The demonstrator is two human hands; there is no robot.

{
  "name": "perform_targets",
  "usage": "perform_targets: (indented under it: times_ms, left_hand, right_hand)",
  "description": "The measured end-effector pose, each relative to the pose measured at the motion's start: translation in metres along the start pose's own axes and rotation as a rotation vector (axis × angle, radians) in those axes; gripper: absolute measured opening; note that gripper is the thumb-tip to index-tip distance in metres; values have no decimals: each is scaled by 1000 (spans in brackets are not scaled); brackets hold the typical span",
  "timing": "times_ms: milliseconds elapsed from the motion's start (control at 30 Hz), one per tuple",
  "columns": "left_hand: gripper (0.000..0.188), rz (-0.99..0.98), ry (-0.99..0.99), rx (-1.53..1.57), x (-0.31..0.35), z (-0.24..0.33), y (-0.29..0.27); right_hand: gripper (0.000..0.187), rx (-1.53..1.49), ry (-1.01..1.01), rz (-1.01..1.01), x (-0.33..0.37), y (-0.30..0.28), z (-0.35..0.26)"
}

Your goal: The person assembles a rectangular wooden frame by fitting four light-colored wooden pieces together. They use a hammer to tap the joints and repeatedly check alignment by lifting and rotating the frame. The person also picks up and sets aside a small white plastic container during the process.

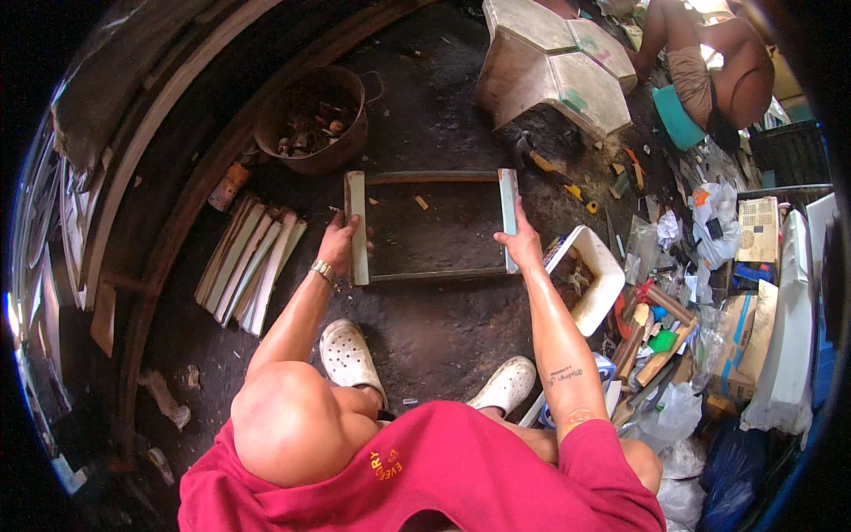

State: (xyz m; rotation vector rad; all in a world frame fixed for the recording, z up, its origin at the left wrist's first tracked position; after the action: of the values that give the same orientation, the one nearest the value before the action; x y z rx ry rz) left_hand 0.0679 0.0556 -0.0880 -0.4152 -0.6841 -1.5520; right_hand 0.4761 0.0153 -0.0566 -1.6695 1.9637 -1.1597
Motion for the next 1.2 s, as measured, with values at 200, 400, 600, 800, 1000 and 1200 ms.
perform_targets:
  times_ms: [200,400,600,800,1000,1200]
  left_hand:
    - [50,7,34,20,8,6,2]
    - [46,60,235,-406,7,18,-9]
    - [40,-43,62,-53,8,10,-7]
    - [42,-36,19,-163,-2,21,-6]
    - [36,-31,172,-431,-40,36,-7]
    - [46,-27,-7,-397,-56,61,24]
  right_hand:
    - [110,6,46,-21,4,5,2]
    - [91,-13,-62,237,-40,-73,4]
    - [35,202,146,-4,-42,-233,32]
    - [27,233,287,-377,41,-228,69]
    - [29,443,-46,-507,73,-159,110]
    - [23,610,-168,-459,79,-119,130]
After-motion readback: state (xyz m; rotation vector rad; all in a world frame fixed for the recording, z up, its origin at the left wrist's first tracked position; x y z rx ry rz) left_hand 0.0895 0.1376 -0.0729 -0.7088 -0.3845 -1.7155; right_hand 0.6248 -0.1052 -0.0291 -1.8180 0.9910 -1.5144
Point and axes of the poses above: each hand's wrist, its own x-axis away from the middle knuckle, its own y-axis out of the palm, z = x × y, the point moved 4 cm from there along -x, towards the middle knuckle
